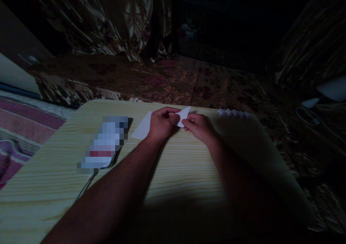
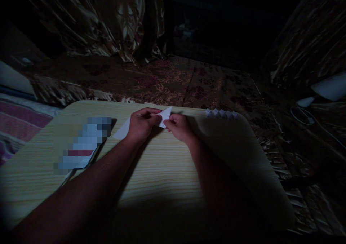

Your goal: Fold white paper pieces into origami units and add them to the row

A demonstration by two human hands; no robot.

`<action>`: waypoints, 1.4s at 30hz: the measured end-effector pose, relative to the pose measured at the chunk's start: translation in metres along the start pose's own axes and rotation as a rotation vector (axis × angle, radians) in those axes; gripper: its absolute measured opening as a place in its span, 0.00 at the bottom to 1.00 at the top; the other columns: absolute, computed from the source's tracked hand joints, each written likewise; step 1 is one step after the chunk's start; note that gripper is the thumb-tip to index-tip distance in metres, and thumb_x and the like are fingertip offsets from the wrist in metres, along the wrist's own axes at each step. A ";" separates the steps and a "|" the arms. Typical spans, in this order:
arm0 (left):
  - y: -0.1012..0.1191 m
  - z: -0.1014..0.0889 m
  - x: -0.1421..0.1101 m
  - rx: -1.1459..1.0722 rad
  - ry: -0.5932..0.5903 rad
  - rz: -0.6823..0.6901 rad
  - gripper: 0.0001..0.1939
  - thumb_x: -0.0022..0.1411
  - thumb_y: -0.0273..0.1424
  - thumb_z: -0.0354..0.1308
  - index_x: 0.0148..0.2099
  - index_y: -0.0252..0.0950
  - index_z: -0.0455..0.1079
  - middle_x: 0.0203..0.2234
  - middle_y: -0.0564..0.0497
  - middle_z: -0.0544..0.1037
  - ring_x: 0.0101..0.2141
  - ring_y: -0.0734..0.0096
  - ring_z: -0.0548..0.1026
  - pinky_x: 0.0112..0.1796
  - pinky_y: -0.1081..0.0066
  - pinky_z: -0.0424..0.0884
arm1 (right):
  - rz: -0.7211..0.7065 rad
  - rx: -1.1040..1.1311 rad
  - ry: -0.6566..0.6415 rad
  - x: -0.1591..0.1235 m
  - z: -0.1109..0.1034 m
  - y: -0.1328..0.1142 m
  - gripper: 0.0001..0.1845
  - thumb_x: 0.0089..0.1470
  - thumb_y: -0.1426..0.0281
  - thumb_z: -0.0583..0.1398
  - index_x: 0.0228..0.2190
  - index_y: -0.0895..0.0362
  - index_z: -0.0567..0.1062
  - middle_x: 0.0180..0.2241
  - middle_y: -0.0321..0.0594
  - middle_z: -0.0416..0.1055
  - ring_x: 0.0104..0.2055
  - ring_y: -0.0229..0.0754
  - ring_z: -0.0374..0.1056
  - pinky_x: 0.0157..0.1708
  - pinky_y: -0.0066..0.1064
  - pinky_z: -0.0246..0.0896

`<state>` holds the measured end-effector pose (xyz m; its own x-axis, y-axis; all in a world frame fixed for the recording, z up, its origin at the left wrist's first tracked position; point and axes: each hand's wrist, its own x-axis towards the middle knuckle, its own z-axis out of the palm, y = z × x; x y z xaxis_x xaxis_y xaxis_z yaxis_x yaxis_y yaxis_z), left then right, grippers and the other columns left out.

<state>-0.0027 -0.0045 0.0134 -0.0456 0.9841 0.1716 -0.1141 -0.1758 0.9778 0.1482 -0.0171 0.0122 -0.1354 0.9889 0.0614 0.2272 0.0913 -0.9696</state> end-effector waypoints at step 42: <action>0.001 -0.005 0.000 0.066 -0.233 -0.061 0.10 0.47 0.33 0.63 0.32 0.32 0.74 0.22 0.53 0.74 0.21 0.77 0.66 0.23 0.75 0.60 | -0.161 -0.035 0.077 -0.005 0.005 0.002 0.05 0.45 0.70 0.59 0.22 0.57 0.67 0.21 0.31 0.64 0.24 0.33 0.60 0.24 0.25 0.52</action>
<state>-0.0076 -0.0045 0.0143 0.1908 0.9733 0.1277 -0.0446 -0.1213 0.9916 0.1440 -0.0223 0.0090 -0.0987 0.9671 0.2346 0.2418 0.2520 -0.9370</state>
